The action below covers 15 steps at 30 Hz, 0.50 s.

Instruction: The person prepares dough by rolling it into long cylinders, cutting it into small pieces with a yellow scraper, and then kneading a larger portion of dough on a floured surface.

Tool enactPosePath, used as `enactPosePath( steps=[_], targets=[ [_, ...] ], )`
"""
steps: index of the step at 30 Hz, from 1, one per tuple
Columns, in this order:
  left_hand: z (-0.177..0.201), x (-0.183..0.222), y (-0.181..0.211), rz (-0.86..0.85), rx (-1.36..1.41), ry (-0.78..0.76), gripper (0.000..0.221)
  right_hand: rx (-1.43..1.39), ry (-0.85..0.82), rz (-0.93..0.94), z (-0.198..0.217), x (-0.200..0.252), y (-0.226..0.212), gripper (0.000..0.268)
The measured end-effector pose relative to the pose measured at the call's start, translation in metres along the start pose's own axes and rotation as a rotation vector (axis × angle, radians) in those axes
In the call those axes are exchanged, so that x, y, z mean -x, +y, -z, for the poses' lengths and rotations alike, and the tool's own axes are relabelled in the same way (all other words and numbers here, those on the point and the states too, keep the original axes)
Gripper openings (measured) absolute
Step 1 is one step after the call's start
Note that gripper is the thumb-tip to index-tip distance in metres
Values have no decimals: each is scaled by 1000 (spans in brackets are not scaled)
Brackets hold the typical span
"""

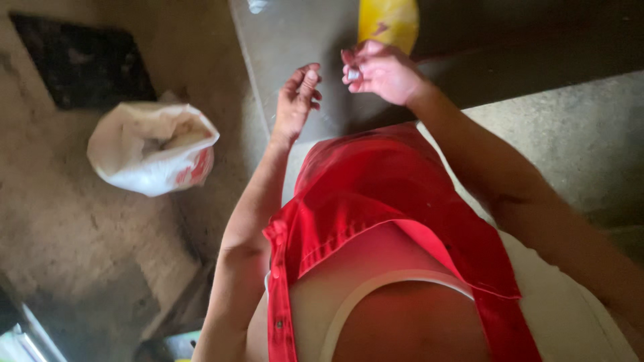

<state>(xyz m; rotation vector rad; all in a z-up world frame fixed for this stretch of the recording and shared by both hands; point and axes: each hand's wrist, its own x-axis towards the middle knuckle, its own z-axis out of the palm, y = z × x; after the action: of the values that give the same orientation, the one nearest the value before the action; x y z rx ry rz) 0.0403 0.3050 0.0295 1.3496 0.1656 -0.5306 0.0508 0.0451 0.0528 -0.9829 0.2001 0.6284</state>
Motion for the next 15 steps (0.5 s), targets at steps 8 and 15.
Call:
enactPosePath(
  steps=[8, 15],
  targets=[
    [-138, -19, 34, -682, -560, -214, 24, -293, -113, 94, 99, 52, 4, 26],
    [-241, -106, 2, -24, -948, -378, 44, -245, 305, -145, 205, 120, -48, 33]
  ],
)
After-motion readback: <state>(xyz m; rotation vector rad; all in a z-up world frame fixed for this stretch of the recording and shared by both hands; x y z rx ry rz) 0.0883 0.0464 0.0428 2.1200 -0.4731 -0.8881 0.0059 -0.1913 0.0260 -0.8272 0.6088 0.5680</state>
